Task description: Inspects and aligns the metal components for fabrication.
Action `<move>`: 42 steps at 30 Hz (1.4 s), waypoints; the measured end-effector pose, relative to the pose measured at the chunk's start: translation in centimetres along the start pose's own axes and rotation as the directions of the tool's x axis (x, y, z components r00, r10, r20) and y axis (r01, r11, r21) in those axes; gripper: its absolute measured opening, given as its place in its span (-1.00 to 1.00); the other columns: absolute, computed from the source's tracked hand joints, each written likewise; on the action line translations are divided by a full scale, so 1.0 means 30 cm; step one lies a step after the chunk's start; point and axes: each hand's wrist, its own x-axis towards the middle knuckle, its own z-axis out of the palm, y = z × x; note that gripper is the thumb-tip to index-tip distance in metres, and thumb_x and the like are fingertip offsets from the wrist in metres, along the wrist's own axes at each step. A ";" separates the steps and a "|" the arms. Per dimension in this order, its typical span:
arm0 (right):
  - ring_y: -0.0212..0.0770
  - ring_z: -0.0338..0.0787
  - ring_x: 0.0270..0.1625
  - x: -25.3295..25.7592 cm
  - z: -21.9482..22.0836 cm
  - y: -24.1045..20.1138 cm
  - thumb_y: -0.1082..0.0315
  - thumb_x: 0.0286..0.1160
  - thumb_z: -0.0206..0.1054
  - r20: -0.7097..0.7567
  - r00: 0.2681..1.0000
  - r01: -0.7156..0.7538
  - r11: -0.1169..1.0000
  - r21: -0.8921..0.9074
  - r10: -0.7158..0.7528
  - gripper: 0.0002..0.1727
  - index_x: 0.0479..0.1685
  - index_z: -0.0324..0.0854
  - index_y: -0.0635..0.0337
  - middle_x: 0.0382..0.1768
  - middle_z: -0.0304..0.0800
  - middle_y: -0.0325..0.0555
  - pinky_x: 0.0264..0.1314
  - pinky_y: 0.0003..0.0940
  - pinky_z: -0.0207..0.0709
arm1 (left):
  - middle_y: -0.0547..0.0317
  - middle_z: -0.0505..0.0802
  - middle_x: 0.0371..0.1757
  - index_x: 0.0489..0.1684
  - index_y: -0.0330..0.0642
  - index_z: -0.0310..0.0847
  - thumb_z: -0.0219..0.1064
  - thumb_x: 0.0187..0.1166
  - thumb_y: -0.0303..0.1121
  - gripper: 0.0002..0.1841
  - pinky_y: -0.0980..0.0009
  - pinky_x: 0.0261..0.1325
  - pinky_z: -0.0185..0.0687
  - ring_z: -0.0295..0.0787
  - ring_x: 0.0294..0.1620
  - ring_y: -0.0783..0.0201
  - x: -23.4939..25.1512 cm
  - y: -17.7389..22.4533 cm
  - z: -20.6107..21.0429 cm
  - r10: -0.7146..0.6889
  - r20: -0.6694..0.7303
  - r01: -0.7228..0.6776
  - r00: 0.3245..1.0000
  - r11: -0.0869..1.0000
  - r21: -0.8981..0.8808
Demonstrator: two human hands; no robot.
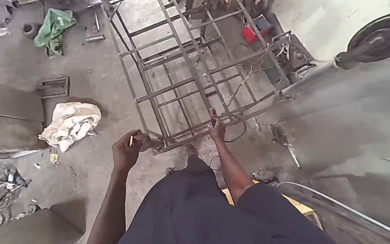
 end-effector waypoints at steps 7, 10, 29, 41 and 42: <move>0.39 0.77 0.24 0.144 -0.024 0.065 0.11 0.17 0.67 0.178 0.975 -0.090 0.972 -0.215 0.130 0.17 0.82 0.01 0.24 0.28 0.70 0.40 0.21 0.39 0.64 | 0.13 0.92 -0.11 0.32 -0.11 0.75 0.50 0.46 -0.35 -0.59 0.17 -0.11 0.79 0.81 -0.32 0.30 -0.001 0.072 -0.005 -0.127 -0.027 0.128 0.991 0.991 0.037; 0.37 0.77 0.26 0.172 0.032 0.085 0.30 0.11 0.68 0.142 0.978 -0.131 0.979 -0.154 0.153 0.18 0.81 -0.02 0.30 0.29 0.69 0.40 0.25 0.33 0.64 | 0.25 0.92 -0.20 0.24 -0.09 0.80 0.57 0.33 -0.31 -0.56 0.41 -0.28 0.74 0.72 -0.46 0.47 -0.002 0.040 0.016 -0.068 -0.109 0.068 0.992 0.998 -0.004; -0.23 0.66 -0.56 -0.723 -0.697 -0.195 0.16 0.61 0.26 -0.217 0.942 0.321 0.505 0.801 -0.255 -0.36 0.63 0.13 0.07 -0.37 0.63 -0.14 -0.54 -0.30 0.67 | 0.05 0.89 -0.13 0.35 -0.04 0.72 0.44 0.59 -0.17 -0.60 0.00 -0.08 0.70 0.78 -0.32 0.16 0.007 0.018 -0.030 -0.003 0.078 -0.002 0.997 0.997 0.073; -0.33 0.84 0.01 -1.274 -0.635 -0.048 0.16 0.70 0.24 -0.303 0.916 0.358 0.197 0.913 -0.262 -0.64 0.39 0.50 0.00 0.01 0.84 -0.33 0.12 -0.27 0.79 | -0.11 0.88 0.13 0.38 -0.11 0.69 0.45 0.60 -0.18 -0.57 -0.29 0.30 0.62 0.83 0.15 -0.13 0.019 0.012 -0.040 0.104 0.145 -0.119 0.984 0.988 0.099; -0.33 0.84 -0.02 -1.264 -0.600 -0.040 0.12 0.69 0.25 -0.267 0.932 0.324 0.236 0.916 -0.245 -0.56 0.45 0.44 0.05 0.02 0.82 -0.33 0.06 -0.30 0.80 | -0.10 0.89 0.11 0.38 -0.09 0.69 0.45 0.59 -0.17 -0.57 -0.26 0.29 0.64 0.84 0.13 -0.11 0.021 0.008 -0.038 0.094 0.145 -0.109 0.985 0.989 0.098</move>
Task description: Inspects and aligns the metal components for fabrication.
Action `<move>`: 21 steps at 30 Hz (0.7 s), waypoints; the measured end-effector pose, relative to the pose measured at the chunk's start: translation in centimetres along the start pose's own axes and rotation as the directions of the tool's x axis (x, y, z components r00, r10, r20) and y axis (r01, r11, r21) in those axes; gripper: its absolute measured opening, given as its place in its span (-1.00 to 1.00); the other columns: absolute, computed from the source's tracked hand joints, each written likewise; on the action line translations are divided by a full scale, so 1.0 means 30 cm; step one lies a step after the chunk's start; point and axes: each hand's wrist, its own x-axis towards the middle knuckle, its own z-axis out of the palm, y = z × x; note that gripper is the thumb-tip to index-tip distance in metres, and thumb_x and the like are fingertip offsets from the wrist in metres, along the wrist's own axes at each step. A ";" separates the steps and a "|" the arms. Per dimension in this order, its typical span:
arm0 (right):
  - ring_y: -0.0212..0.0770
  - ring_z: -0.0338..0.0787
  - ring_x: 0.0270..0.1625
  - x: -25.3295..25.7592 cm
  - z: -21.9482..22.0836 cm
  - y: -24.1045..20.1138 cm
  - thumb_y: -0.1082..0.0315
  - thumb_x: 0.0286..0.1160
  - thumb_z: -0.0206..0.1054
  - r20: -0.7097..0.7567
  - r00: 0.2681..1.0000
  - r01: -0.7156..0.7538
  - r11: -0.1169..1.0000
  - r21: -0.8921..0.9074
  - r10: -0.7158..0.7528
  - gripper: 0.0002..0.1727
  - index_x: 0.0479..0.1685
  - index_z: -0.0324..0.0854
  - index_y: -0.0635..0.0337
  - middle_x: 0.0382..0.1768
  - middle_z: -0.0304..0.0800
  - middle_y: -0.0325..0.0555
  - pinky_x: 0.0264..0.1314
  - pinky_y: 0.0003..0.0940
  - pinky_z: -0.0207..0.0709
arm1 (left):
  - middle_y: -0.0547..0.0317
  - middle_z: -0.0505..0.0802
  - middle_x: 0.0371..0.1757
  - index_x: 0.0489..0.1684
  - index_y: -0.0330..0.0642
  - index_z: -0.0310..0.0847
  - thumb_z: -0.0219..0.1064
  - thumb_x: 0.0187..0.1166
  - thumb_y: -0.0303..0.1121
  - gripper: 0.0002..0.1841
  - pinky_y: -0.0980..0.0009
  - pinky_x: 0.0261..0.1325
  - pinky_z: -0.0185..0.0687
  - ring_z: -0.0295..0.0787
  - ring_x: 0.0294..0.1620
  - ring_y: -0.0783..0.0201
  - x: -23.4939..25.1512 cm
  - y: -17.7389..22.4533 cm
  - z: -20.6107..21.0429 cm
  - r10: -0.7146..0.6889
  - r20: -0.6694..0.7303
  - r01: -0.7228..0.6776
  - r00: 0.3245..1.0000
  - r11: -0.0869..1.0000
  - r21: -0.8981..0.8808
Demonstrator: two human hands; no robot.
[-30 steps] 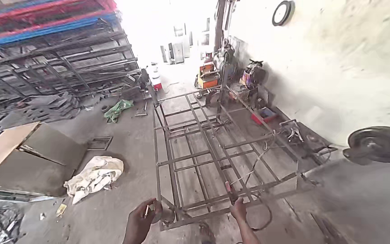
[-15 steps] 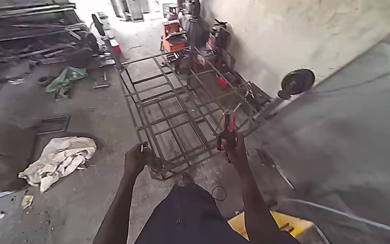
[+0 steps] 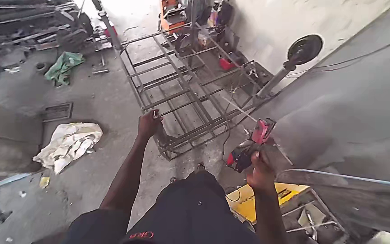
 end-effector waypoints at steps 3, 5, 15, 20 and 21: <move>-0.30 0.81 -0.08 0.018 -0.006 0.113 -0.23 0.42 0.46 0.027 0.999 -0.042 0.996 -0.083 0.044 -0.14 0.53 0.28 0.16 0.02 0.75 -0.24 -0.05 -0.28 0.80 | -0.03 0.89 0.10 0.40 -0.07 0.68 0.45 0.60 -0.14 -0.57 -0.17 0.23 0.66 0.85 0.03 -0.01 0.006 -0.012 0.009 0.009 -0.020 -0.009 1.000 1.000 0.005; -0.29 0.80 -0.01 0.038 -0.008 0.164 -0.26 0.00 0.71 0.073 0.995 -0.059 0.993 -0.098 0.066 0.18 0.58 0.18 0.23 0.08 0.71 -0.17 0.01 -0.26 0.79 | 0.01 0.90 0.13 0.40 -0.06 0.68 0.44 0.60 -0.16 -0.58 -0.14 0.23 0.68 0.87 0.02 0.02 0.005 -0.014 0.015 0.011 -0.034 -0.010 0.999 1.000 0.014; -0.35 0.82 -0.14 0.136 0.051 0.268 -0.02 -0.14 0.77 0.225 0.953 -0.103 0.912 -0.397 0.205 0.08 0.43 0.30 0.38 -0.08 0.77 -0.11 -0.08 -0.36 0.79 | 0.12 0.89 0.16 0.43 -0.02 0.67 0.43 0.60 -0.20 -0.58 0.03 0.11 0.75 0.86 -0.10 0.19 -0.013 -0.010 0.041 -0.110 -0.101 0.104 0.989 0.993 -0.063; -0.36 0.85 -0.13 0.178 0.065 0.323 0.07 -0.12 0.75 0.279 0.931 -0.093 0.892 -0.441 0.235 0.03 0.42 0.31 0.40 -0.09 0.80 -0.09 -0.05 -0.36 0.81 | 0.15 0.90 0.14 0.39 -0.04 0.69 0.43 0.59 -0.28 -0.61 0.16 -0.02 0.74 0.81 -0.24 0.28 -0.027 -0.005 0.039 -0.126 -0.134 0.117 0.983 0.990 -0.077; -0.37 0.85 -0.14 0.186 0.069 0.333 0.05 -0.13 0.75 0.285 0.929 -0.087 0.886 -0.455 0.238 0.02 0.40 0.33 0.38 -0.10 0.80 -0.11 -0.05 -0.36 0.81 | 0.16 0.90 0.15 0.39 -0.04 0.69 0.43 0.59 -0.29 -0.61 0.17 -0.03 0.74 0.81 -0.24 0.29 -0.027 -0.006 0.038 -0.129 -0.137 0.119 0.982 0.990 -0.079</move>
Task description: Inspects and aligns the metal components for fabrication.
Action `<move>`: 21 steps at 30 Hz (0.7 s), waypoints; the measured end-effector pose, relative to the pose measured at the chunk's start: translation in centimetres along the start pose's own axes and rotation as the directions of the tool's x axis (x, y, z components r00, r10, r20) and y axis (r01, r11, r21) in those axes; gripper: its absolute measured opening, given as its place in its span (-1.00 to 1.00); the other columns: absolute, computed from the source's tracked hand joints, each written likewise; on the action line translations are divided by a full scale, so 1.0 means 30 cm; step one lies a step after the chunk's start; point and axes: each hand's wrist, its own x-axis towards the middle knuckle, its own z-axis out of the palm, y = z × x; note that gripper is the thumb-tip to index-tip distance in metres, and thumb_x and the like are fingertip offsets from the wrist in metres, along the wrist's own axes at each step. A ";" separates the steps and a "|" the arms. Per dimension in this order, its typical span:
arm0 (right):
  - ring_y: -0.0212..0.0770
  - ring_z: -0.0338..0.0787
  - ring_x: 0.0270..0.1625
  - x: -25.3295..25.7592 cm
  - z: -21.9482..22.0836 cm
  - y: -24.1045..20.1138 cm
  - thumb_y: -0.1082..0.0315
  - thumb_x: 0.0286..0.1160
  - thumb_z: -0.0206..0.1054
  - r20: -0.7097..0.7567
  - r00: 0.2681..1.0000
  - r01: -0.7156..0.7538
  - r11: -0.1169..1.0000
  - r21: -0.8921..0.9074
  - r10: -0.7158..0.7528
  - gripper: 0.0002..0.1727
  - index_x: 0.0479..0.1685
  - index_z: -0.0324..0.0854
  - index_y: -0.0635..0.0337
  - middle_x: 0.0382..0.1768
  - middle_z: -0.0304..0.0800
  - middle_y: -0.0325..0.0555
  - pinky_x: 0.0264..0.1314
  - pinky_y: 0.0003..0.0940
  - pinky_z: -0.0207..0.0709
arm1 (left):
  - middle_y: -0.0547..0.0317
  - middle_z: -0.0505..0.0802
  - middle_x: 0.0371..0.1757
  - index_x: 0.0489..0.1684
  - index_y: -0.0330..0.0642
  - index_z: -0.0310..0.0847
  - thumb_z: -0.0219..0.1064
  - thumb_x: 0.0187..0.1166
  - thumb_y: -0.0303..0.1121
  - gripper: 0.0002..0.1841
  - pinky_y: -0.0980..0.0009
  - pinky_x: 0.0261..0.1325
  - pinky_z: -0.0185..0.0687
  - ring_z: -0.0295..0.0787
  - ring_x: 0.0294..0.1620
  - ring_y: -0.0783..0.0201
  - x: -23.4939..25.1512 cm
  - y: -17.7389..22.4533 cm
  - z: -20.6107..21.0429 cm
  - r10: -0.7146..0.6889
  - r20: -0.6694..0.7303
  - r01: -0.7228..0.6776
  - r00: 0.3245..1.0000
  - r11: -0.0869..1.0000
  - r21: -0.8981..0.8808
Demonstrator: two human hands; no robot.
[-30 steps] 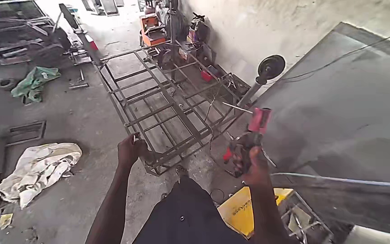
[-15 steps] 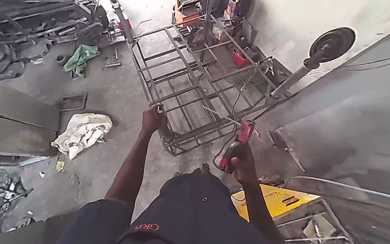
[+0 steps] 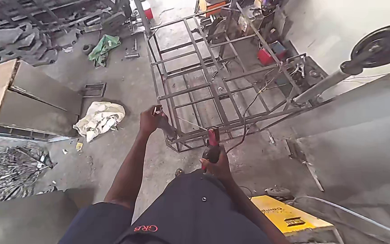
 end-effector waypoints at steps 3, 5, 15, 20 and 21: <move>-0.38 0.85 -0.18 0.026 0.015 0.019 -0.03 -0.15 0.74 0.018 1.000 0.002 1.000 -0.027 -0.001 0.04 0.39 0.36 0.38 -0.14 0.81 -0.15 -0.09 -0.33 0.81 | 0.15 0.90 0.13 0.39 -0.04 0.69 0.44 0.59 -0.28 -0.60 0.18 -0.04 0.74 0.81 -0.26 0.29 0.002 -0.012 0.004 0.011 -0.014 -0.011 1.000 1.000 0.006; -0.40 0.84 -0.18 0.038 0.026 0.028 -0.08 -0.15 0.74 0.028 1.000 0.007 0.999 -0.039 -0.006 0.05 0.39 0.37 0.35 -0.16 0.82 -0.16 -0.09 -0.32 0.81 | 0.14 0.91 0.10 0.38 -0.06 0.69 0.47 0.57 -0.25 -0.59 0.20 -0.09 0.75 0.80 -0.31 0.30 0.002 -0.019 0.004 0.026 -0.023 -0.026 0.999 1.000 0.000; -0.37 0.83 -0.26 0.078 0.066 0.015 -0.09 -0.15 0.74 0.084 0.996 -0.026 0.995 -0.091 0.033 0.00 0.34 0.42 0.32 -0.22 0.82 -0.17 -0.15 -0.29 0.79 | 0.08 0.91 0.17 0.38 -0.10 0.70 0.48 0.56 -0.30 -0.59 0.10 0.19 0.76 0.89 0.00 0.22 0.008 0.032 0.012 0.003 -0.011 -0.003 1.000 1.000 0.026; -0.36 0.82 -0.26 0.092 0.079 0.028 -0.10 -0.17 0.74 0.081 0.997 0.002 0.997 -0.082 0.005 -0.02 0.31 0.45 0.30 -0.22 0.82 -0.17 -0.17 -0.27 0.79 | 0.11 0.91 0.15 0.38 -0.09 0.70 0.50 0.54 -0.23 -0.57 0.07 0.19 0.73 0.87 0.01 0.22 0.014 0.020 0.018 0.032 -0.022 -0.030 0.999 0.998 0.054; -0.36 0.82 -0.26 0.094 0.081 0.025 -0.10 -0.16 0.73 0.084 0.996 0.003 0.996 -0.085 0.004 -0.03 0.31 0.45 0.29 -0.21 0.81 -0.18 -0.16 -0.27 0.78 | 0.10 0.91 0.16 0.38 -0.10 0.70 0.50 0.55 -0.23 -0.57 0.07 0.21 0.73 0.87 0.04 0.22 0.013 0.017 0.019 0.037 -0.023 -0.036 0.999 0.998 0.054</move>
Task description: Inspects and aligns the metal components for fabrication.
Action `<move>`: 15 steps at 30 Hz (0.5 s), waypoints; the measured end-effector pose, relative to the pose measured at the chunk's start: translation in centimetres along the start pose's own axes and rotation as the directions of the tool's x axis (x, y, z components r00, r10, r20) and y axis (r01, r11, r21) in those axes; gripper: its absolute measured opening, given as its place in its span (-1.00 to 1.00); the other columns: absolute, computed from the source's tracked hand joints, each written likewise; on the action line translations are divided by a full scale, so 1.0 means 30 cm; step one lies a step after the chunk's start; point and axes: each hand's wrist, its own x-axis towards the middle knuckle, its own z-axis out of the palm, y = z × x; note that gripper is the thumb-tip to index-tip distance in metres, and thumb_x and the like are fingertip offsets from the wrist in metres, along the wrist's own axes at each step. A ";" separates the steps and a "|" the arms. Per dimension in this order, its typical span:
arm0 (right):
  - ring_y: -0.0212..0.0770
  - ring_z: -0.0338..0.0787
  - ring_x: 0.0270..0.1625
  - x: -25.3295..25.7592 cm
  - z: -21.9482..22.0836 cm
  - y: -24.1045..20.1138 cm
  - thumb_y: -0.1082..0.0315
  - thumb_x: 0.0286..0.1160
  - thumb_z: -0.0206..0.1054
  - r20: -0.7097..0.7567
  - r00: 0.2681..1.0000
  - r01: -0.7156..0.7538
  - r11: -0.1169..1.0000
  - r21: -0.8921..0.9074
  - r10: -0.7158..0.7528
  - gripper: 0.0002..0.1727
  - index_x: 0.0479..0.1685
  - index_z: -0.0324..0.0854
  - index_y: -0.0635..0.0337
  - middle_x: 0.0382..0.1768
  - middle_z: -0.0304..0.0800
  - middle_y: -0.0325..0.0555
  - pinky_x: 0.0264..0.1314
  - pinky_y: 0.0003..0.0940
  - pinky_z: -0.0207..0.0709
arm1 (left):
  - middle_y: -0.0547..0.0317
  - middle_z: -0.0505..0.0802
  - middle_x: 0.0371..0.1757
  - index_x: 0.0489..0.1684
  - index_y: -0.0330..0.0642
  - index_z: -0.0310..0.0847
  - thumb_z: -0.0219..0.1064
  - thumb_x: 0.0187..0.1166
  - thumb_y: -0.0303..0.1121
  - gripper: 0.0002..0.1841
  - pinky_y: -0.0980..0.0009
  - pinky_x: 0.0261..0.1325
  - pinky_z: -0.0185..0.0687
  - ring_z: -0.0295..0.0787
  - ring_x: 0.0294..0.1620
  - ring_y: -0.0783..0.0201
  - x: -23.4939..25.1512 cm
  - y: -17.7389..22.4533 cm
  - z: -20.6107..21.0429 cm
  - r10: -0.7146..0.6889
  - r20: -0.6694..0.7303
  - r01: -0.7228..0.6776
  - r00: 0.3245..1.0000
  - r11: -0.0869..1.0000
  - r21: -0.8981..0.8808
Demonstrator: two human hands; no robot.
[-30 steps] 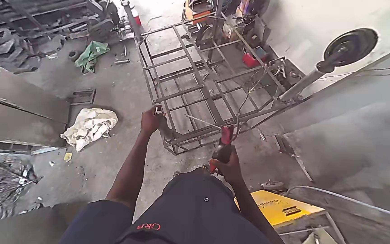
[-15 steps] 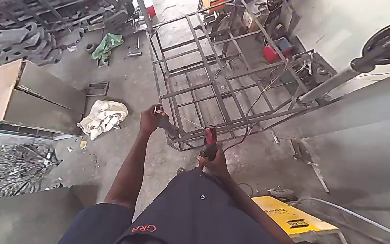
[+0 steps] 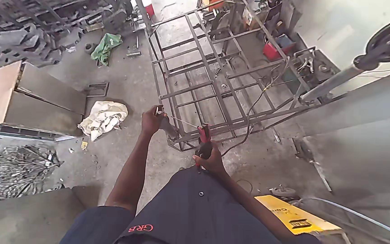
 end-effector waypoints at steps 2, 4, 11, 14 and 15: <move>-0.36 0.81 -0.25 0.007 0.004 -0.001 -0.10 -0.16 0.73 0.005 1.000 0.002 1.000 -0.011 -0.002 -0.04 0.29 0.46 0.28 -0.21 0.81 -0.18 -0.16 -0.26 0.77 | 0.10 0.90 0.17 0.39 -0.09 0.70 0.50 0.55 -0.24 -0.57 0.07 0.26 0.73 0.88 0.08 0.22 -0.001 0.000 -0.002 0.002 0.000 -0.002 1.000 1.000 -0.001; -0.35 0.82 -0.25 0.013 0.007 -0.004 -0.09 -0.16 0.73 0.012 1.000 -0.006 1.000 -0.019 0.006 -0.05 0.29 0.45 0.28 -0.21 0.81 -0.17 -0.16 -0.26 0.78 | 0.10 0.91 0.16 0.37 -0.10 0.71 0.51 0.54 -0.25 -0.57 0.10 0.22 0.73 0.87 0.05 0.23 -0.002 -0.001 -0.003 0.007 -0.007 -0.008 1.000 1.000 -0.007; -0.36 0.83 -0.23 0.025 0.020 -0.013 -0.09 -0.14 0.74 0.030 0.999 -0.023 0.999 -0.027 0.023 -0.07 0.29 0.46 0.25 -0.19 0.82 -0.19 -0.13 -0.27 0.78 | 0.10 0.90 0.19 0.39 -0.10 0.69 0.50 0.55 -0.27 -0.57 0.11 0.19 0.75 0.88 0.04 0.23 -0.003 -0.001 -0.011 0.009 0.016 -0.009 1.000 1.000 -0.015; -0.36 0.82 -0.26 0.028 0.023 -0.021 -0.08 -0.13 0.73 0.037 0.999 -0.037 0.999 -0.032 0.038 -0.06 0.31 0.45 0.25 -0.21 0.81 -0.19 -0.16 -0.27 0.78 | 0.09 0.90 0.17 0.37 -0.11 0.70 0.50 0.54 -0.29 -0.58 0.13 0.15 0.76 0.88 -0.01 0.24 -0.005 0.000 -0.014 0.009 0.005 -0.009 1.000 1.000 -0.023; -0.36 0.82 -0.27 0.028 0.024 -0.023 -0.08 -0.13 0.73 0.037 0.999 -0.038 0.999 -0.035 0.040 -0.06 0.31 0.45 0.25 -0.22 0.82 -0.18 -0.17 -0.26 0.78 | 0.09 0.90 0.16 0.37 -0.11 0.70 0.50 0.55 -0.30 -0.59 0.14 0.15 0.76 0.88 -0.02 0.25 -0.005 -0.001 -0.015 0.010 0.003 -0.010 1.000 1.000 -0.029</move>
